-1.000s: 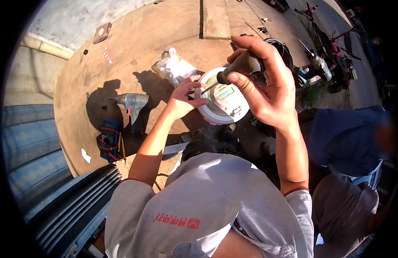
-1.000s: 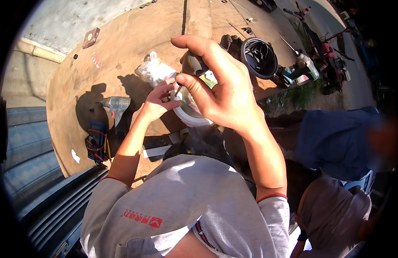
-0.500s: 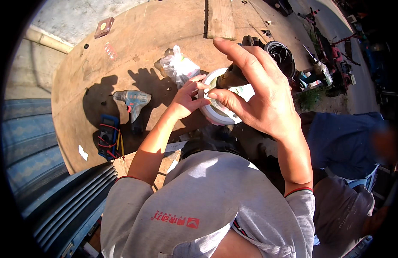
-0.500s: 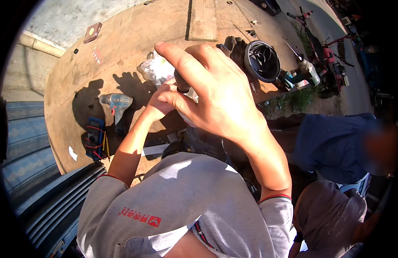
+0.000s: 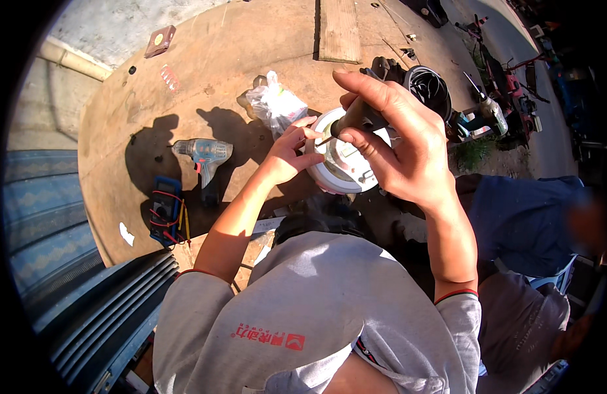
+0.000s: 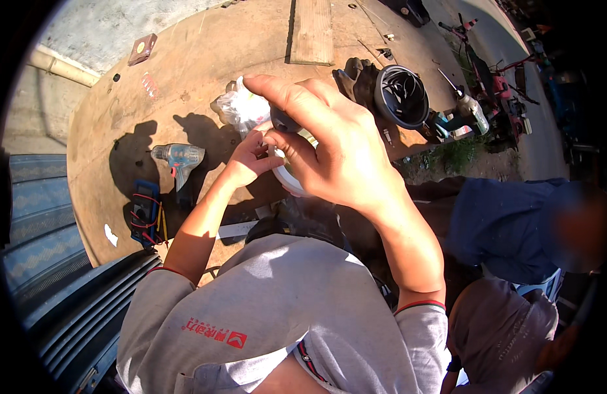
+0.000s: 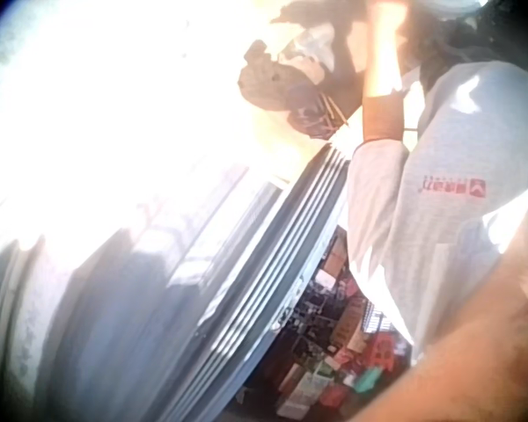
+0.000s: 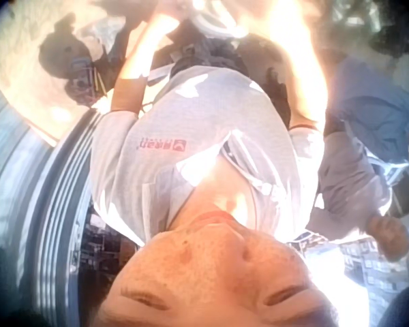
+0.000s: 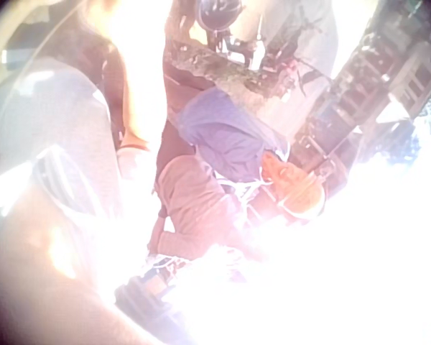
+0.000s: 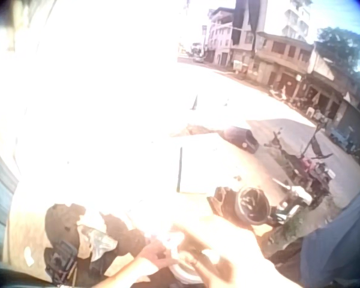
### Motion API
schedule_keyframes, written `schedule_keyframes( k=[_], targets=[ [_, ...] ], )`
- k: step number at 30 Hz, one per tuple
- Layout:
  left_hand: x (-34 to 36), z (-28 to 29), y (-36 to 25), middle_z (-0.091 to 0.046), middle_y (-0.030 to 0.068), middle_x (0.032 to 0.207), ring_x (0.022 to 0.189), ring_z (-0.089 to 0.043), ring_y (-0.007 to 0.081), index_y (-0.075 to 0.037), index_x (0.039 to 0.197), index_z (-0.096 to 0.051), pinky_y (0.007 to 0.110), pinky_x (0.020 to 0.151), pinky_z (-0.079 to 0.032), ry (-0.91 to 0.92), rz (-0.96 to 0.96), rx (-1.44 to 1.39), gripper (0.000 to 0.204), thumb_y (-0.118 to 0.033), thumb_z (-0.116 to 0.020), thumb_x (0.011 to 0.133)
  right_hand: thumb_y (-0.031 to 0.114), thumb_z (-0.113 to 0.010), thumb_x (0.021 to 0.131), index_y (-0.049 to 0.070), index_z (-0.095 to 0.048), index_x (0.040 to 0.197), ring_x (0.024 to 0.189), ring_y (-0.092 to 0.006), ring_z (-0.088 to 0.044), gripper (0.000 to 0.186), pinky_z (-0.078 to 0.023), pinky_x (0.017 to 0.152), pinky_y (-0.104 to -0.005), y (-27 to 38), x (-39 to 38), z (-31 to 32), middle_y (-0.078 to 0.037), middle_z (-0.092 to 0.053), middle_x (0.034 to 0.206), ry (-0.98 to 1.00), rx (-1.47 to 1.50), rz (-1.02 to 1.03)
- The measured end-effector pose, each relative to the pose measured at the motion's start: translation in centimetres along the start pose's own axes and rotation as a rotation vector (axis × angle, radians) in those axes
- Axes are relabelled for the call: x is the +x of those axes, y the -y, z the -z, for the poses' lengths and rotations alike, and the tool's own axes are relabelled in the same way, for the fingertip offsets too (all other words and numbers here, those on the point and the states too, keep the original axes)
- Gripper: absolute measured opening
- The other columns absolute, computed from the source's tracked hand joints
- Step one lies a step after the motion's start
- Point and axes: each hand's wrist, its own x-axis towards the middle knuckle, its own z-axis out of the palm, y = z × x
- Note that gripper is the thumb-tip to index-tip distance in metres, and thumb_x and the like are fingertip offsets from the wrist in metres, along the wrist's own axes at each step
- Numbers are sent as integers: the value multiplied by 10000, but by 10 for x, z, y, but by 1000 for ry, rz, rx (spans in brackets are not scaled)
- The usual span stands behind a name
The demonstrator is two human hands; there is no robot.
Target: The person uses a screwdriver to remove screws from a white circular electrical housing, exposing internal wiring and a metal plate. They then move to a workbench and plug in a power cord.
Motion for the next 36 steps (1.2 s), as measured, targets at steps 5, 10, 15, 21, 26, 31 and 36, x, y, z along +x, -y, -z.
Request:
schedule_keyframes(
  k=[5, 10, 15, 21, 26, 31, 36],
  targets=[
    [1, 2, -2, -369, 133, 1561, 1392, -442, 279, -110, 1242, -638, 419, 1108, -441, -5, -4, 99, 479, -115, -825, 801, 50, -818, 775, 43, -607, 1335, 897, -224, -683, 599, -547, 817, -326, 5, -4, -12, -117, -695, 1044, -42, -216, -71],
    [-3, 0, -6, -373, 143, 1558, 1384, -453, 278, -93, 1234, -639, 415, 1097, -446, -25, -25, 54, 457, -77, -810, 811, 31, -804, 793, 6, -613, 1326, 859, -183, -669, 568, -537, 763, -308, -2, 5, -6, -117, -709, 1051, -43, 63, -14],
    [-6, -4, -2, -371, 143, 1558, 1359, -476, 266, -78, 1229, -641, 406, 1077, -460, -45, -86, 162, 453, -83, -813, 810, 65, -834, 740, 59, -675, 1248, 682, -191, -545, 532, -485, 644, -309, -10, -6, -23, -53, -627, 805, -294, -299, 39],
    [-3, 0, -7, -412, 162, 1533, 1373, -464, 262, -77, 1218, -623, 394, 1088, -438, -23, -62, 190, 448, -100, -814, 814, 34, -766, 791, 11, -675, 1162, 894, -293, -647, 383, -530, 814, -356, 8, 24, 11, -124, -673, 968, 65, -84, 121],
    [-7, -17, -93, -522, 207, 1413, 1314, -525, 265, 3, 1288, -547, 379, 1085, -427, -47, -176, 106, 548, -88, -805, 813, 304, -832, 790, 34, -619, 887, 640, -300, -640, 357, -514, 568, -393, 21, 24, 18, -111, -619, 727, 84, -473, 28],
    [-10, -72, -157, -608, 145, 1228, 1165, -594, 245, 2, 1284, -529, 368, 996, -486, -218, -531, 43, 635, -6, -837, 729, 518, -766, 802, 91, -533, 718, 510, -253, -595, 494, -456, 457, -359, 42, 28, 12, -53, -538, 578, 89, -805, -22],
    [26, -58, -150, -603, 131, 1237, 1162, -592, 236, -13, 1289, -531, 371, 983, -490, -75, -423, -12, 621, -9, -826, 743, 513, -754, 778, 33, -623, 950, 860, -270, -650, 527, -524, 691, -374, 51, 31, 15, -118, -612, 940, 237, -661, 46]
  ],
)
